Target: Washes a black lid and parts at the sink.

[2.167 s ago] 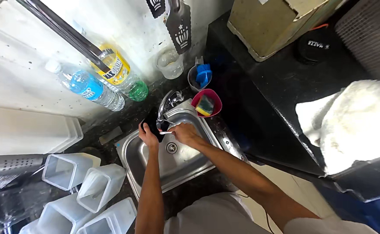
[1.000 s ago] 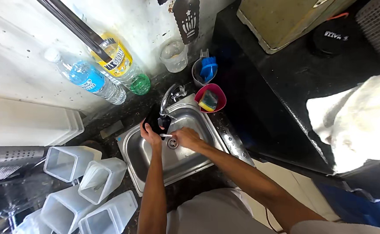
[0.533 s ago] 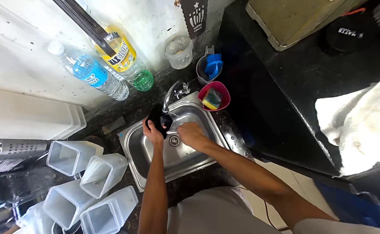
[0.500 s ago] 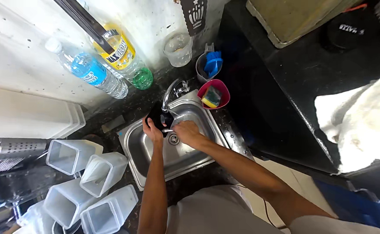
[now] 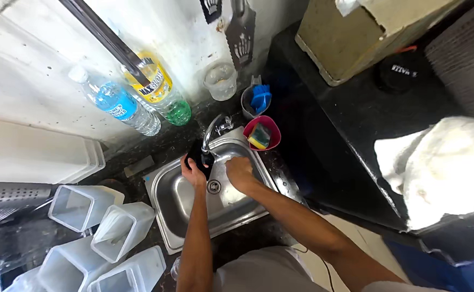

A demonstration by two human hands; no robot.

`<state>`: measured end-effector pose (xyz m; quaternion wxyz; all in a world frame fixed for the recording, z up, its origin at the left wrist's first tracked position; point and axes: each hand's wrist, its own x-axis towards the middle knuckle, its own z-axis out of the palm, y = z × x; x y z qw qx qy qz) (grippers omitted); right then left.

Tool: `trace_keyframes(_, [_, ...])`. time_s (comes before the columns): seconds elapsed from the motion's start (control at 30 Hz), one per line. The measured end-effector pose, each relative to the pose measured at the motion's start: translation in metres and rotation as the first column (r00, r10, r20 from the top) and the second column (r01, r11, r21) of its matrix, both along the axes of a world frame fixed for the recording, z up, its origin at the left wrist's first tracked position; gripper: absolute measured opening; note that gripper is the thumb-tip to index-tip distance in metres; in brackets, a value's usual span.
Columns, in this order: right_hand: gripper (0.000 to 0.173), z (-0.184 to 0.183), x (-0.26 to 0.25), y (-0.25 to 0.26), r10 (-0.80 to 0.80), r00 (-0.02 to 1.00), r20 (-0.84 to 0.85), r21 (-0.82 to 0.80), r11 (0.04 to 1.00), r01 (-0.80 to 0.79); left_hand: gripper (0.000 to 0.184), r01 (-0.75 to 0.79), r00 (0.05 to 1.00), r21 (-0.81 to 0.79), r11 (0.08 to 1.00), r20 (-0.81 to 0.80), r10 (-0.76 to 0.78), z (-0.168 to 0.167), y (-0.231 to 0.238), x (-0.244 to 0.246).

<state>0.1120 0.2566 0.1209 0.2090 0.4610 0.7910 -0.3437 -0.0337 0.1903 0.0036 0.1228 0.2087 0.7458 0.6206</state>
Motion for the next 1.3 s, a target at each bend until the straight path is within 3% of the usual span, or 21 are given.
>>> trace_keyframes(0.1, [0.024,0.003,-0.01,0.033,0.028,0.993,-0.111,0.213,0.977,-0.004,0.043,-0.109,0.974,0.036,0.993,0.204,0.1,-0.005,-0.001,-0.003])
trace_keyframes(0.17, [0.042,-0.019,-0.035,0.068,0.154,0.981,-0.121,0.301,0.947,-0.112,0.051,-0.133,0.9,0.101,0.986,0.429,0.078,-0.008,0.001,-0.001])
trace_keyframes(0.2, [0.04,-0.03,-0.046,0.081,0.198,0.972,-0.127,0.334,0.931,-0.147,0.053,-0.115,0.868,0.137,0.984,0.496,0.032,-0.011,0.002,0.001])
trace_keyframes(0.27, [0.031,-0.046,-0.061,0.099,0.23,0.968,-0.099,0.361,0.915,-0.18,0.051,-0.082,0.834,0.18,0.98,0.55,-0.031,-0.011,0.005,0.007])
trace_keyframes(0.4, [0.035,-0.053,-0.076,0.113,0.266,0.964,0.024,0.325,0.91,-0.26,0.048,-0.088,0.766,0.184,0.979,0.641,-0.052,-0.001,0.002,0.009])
trace_keyframes(0.63, [0.031,-0.061,-0.078,0.11,0.213,0.976,-0.032,0.367,0.911,-0.187,0.045,0.028,0.791,0.181,0.983,0.597,-0.133,0.01,0.0,0.0])
trace_keyframes(0.77, [0.045,-0.043,-0.025,0.061,-0.055,0.959,-0.277,0.336,0.93,0.15,0.044,0.091,0.815,0.194,0.977,0.548,-0.185,0.011,0.004,0.001])
trace_keyframes(0.83, [0.051,-0.037,0.004,0.028,-0.167,0.955,-0.243,0.256,0.939,0.229,0.045,0.111,0.829,0.184,0.977,0.525,-0.193,0.01,0.005,0.004])
trace_keyframes(0.9, [0.048,-0.033,0.019,0.013,-0.125,0.988,-0.087,0.066,0.989,0.131,0.048,0.089,0.847,0.15,0.985,0.508,-0.154,0.008,0.01,0.004])
trace_keyframes(0.97, [0.044,-0.04,0.021,0.006,-0.017,0.999,-0.047,-0.032,0.999,0.015,0.045,0.053,0.859,0.102,0.993,0.503,-0.098,0.011,0.017,0.006])
trace_keyframes(1.1, [0.033,-0.058,0.008,0.017,0.1,0.989,-0.111,0.105,0.991,-0.088,0.042,0.092,0.914,0.007,0.996,0.396,-0.087,0.017,0.019,0.013])
trace_keyframes(1.2, [0.021,-0.025,-0.006,0.024,0.106,0.993,-0.054,0.107,0.989,-0.099,0.041,0.054,0.958,-0.044,0.998,0.283,-0.04,0.012,0.02,0.018])
trace_keyframes(1.3, [0.016,0.003,-0.029,0.026,0.217,0.976,0.017,0.095,0.971,-0.217,0.042,0.028,0.969,-0.138,0.99,0.248,0.008,0.011,0.025,0.023])
